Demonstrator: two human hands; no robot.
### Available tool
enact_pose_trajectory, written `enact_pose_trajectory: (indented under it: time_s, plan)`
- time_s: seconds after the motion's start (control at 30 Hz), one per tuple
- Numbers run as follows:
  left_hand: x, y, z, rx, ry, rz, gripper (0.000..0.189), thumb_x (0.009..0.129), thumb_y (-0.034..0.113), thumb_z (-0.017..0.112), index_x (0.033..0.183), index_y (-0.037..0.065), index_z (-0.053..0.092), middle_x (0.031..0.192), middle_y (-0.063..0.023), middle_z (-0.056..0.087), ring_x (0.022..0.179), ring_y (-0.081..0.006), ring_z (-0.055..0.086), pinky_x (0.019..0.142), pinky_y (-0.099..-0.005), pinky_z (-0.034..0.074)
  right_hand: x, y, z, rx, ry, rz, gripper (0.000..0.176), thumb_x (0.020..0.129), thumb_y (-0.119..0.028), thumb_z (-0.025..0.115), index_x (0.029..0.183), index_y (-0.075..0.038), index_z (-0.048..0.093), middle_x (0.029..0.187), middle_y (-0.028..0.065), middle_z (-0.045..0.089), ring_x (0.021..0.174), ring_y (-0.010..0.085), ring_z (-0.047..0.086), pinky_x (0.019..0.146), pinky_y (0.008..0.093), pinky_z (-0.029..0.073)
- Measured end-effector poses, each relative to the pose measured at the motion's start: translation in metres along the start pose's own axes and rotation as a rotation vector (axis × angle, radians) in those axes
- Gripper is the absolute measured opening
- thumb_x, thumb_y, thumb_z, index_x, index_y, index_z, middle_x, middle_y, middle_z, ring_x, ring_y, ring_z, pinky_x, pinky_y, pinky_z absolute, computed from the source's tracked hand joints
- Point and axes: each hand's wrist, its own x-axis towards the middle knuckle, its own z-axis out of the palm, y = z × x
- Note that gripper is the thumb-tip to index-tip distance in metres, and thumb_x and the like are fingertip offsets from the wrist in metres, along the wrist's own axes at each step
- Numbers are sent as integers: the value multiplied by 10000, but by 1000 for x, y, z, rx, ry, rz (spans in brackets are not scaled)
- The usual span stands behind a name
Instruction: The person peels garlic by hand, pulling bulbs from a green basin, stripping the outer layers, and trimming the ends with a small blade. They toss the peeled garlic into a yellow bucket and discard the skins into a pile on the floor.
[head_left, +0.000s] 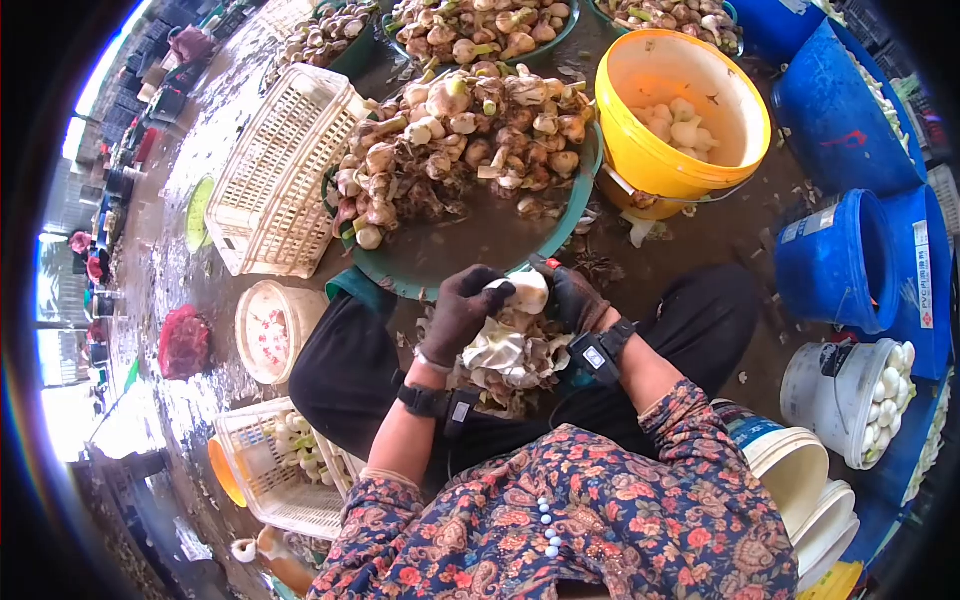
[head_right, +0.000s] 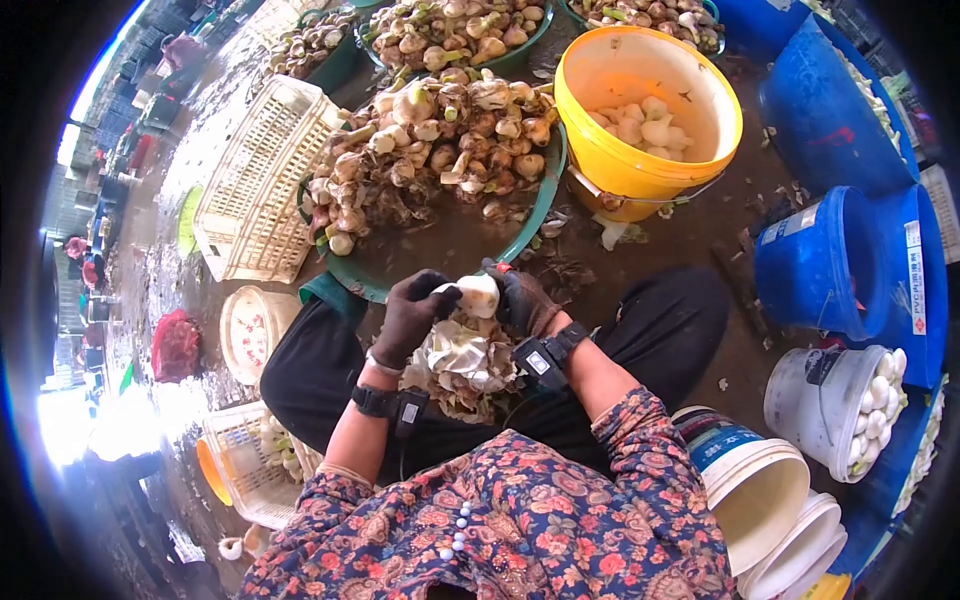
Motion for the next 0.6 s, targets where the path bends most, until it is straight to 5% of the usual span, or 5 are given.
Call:
enact_pose_trajectory:
  time_s: [0.1, 0.13, 0.43, 0.53, 0.6]
  plan:
    - [-27, 37, -11, -387, -149, -47, 120, 784, 127, 625, 799, 13, 589, 732, -51, 586, 638, -130, 563, 577, -244, 449, 11, 45, -25, 1114, 183, 409, 278, 901, -91, 422, 1142, -36, 549, 1004, 74, 627, 827, 153, 617, 706, 243, 509]
    - [-31, 41, -19, -450, -237, 74, 126, 775, 128, 618, 808, 9, 589, 721, -57, 579, 637, -142, 562, 587, -243, 449, 10, 7, -4, 556, 400, 273, 242, 920, -121, 394, 1074, -44, 565, 848, 22, 624, 585, 94, 554, 491, 214, 457]
    - [-8, 3, 10, 519, 147, 245, 321, 698, 122, 757, 957, 15, 602, 841, -74, 626, 756, -134, 614, 695, -268, 495, -1, -4, 3, 1230, 97, 549, 221, 932, -185, 409, 1036, -61, 561, 656, -35, 505, 496, 47, 447, 399, 173, 349]
    - [1, -5, 30, 567, 221, 306, 341, 683, 156, 777, 954, 36, 608, 857, -88, 631, 735, -180, 637, 650, -290, 505, -7, -5, 19, -514, 206, -507, 420, 933, -393, 388, 1134, -52, 530, 933, 62, 619, 744, 141, 596, 636, 265, 491]
    - [5, -1, 36, 584, 289, 325, 319, 686, 164, 774, 934, 43, 615, 843, -93, 634, 718, -187, 640, 638, -290, 505, -11, -5, 17, -475, 155, -390, 370, 913, -303, 483, 1178, -46, 512, 1055, 101, 609, 888, 171, 600, 780, 316, 482]
